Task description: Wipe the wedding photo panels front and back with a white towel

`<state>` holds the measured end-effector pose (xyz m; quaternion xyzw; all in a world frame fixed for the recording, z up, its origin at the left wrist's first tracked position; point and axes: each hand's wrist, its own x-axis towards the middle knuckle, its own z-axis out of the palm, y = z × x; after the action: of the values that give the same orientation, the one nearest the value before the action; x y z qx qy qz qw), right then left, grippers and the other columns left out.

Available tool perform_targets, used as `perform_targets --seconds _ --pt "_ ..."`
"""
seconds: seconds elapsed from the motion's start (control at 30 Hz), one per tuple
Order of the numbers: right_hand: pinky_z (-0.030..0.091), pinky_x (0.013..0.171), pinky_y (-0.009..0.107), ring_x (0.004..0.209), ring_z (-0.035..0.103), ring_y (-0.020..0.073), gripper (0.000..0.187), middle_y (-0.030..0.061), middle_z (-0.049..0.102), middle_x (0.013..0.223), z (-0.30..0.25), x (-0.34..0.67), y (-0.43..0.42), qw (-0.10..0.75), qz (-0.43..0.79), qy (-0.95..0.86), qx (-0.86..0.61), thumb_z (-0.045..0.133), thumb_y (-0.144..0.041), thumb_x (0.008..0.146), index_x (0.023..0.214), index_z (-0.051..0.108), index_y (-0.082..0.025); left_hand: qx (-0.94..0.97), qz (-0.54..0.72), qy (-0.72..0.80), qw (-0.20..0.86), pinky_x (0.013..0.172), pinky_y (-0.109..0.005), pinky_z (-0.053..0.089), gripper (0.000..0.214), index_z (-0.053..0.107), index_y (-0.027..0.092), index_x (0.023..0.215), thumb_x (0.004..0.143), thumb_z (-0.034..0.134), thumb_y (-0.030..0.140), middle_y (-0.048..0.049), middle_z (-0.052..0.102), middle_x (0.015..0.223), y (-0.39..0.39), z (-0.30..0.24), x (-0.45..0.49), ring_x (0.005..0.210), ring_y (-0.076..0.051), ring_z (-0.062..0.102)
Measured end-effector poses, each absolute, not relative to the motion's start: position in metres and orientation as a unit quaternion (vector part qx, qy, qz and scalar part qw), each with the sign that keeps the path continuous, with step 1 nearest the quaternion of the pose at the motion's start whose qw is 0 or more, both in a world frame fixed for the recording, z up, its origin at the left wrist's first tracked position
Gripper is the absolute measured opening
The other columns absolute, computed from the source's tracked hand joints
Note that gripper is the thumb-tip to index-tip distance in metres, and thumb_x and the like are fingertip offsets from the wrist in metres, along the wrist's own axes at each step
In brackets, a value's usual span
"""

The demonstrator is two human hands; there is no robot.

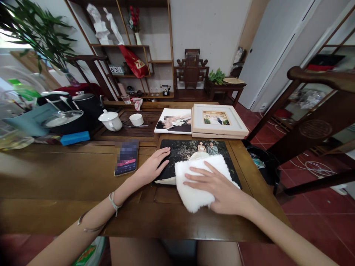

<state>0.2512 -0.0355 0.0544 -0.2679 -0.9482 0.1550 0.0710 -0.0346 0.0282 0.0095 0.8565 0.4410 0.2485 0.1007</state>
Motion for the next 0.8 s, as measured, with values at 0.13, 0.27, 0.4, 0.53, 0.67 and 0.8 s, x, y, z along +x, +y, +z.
perform_targets --seconds 0.13,0.27,0.4,0.53,0.67,0.8 --pt "0.011 0.114 0.056 0.138 0.032 0.0251 0.073 0.0029 0.042 0.147 0.05 0.255 0.013 0.119 0.129 -0.936 -0.306 0.053 -0.013 0.073 0.143 0.04 -0.031 0.857 0.253 0.438 0.1 0.112 -0.044 0.038 0.034 0.054 0.013 0.126 0.096 0.042 0.024 -0.0143 0.052 0.138 0.028 0.01 -0.035 0.132 -0.024 0.046" --pt "0.018 0.113 0.057 0.136 0.037 0.0262 0.058 0.0055 0.047 0.144 0.045 0.259 0.061 0.134 0.098 -0.915 -0.369 0.053 -0.025 0.083 0.14 0.044 -0.028 0.856 0.248 0.441 0.1 0.113 -0.043 0.037 0.035 0.054 0.013 0.127 0.096 0.043 0.024 -0.0142 0.051 0.139 0.028 0.011 -0.036 0.131 -0.023 0.046" --pt "0.018 0.112 0.058 0.136 0.037 0.0269 0.058 0.0074 0.048 0.143 0.04 0.262 0.076 0.137 0.08 -0.907 -0.389 0.052 -0.025 0.082 0.14 0.045 -0.026 0.857 0.24 0.443 0.104 0.113 -0.042 0.036 0.035 0.054 0.012 0.127 0.095 0.044 0.025 -0.0148 0.051 0.139 0.028 0.013 -0.035 0.132 -0.024 0.046" --pt "0.012 0.112 0.06 0.138 0.033 0.0269 0.072 0.0037 0.045 0.145 0.04 0.264 0.051 0.126 0.077 -0.925 -0.351 0.051 -0.013 0.071 0.141 0.043 -0.029 0.856 0.238 0.447 0.104 0.113 -0.042 0.036 0.035 0.054 0.011 0.126 0.095 0.043 0.024 -0.0154 0.051 0.139 0.028 0.013 -0.035 0.132 -0.024 0.045" --pt "0.007 0.113 0.06 0.14 0.029 0.0259 0.083 0.0013 0.04 0.149 0.044 0.264 0.004 0.109 0.097 -0.939 -0.313 0.048 -0.008 0.064 0.143 0.038 -0.032 0.855 0.246 0.445 0.101 0.113 -0.043 0.037 0.035 0.054 0.013 0.126 0.096 0.042 0.025 -0.0142 0.052 0.139 0.028 0.011 -0.035 0.131 -0.023 0.046" --pt "0.001 0.114 0.059 0.142 0.025 0.026 0.093 0.0012 0.035 0.151 0.05 0.265 -0.035 0.09 0.127 -0.945 -0.288 0.045 -0.006 0.056 0.146 0.034 -0.03 0.856 0.25 0.442 0.1 0.112 -0.044 0.037 0.035 0.054 0.014 0.126 0.096 0.041 0.026 -0.0134 0.052 0.139 0.028 0.012 -0.035 0.132 -0.024 0.046"
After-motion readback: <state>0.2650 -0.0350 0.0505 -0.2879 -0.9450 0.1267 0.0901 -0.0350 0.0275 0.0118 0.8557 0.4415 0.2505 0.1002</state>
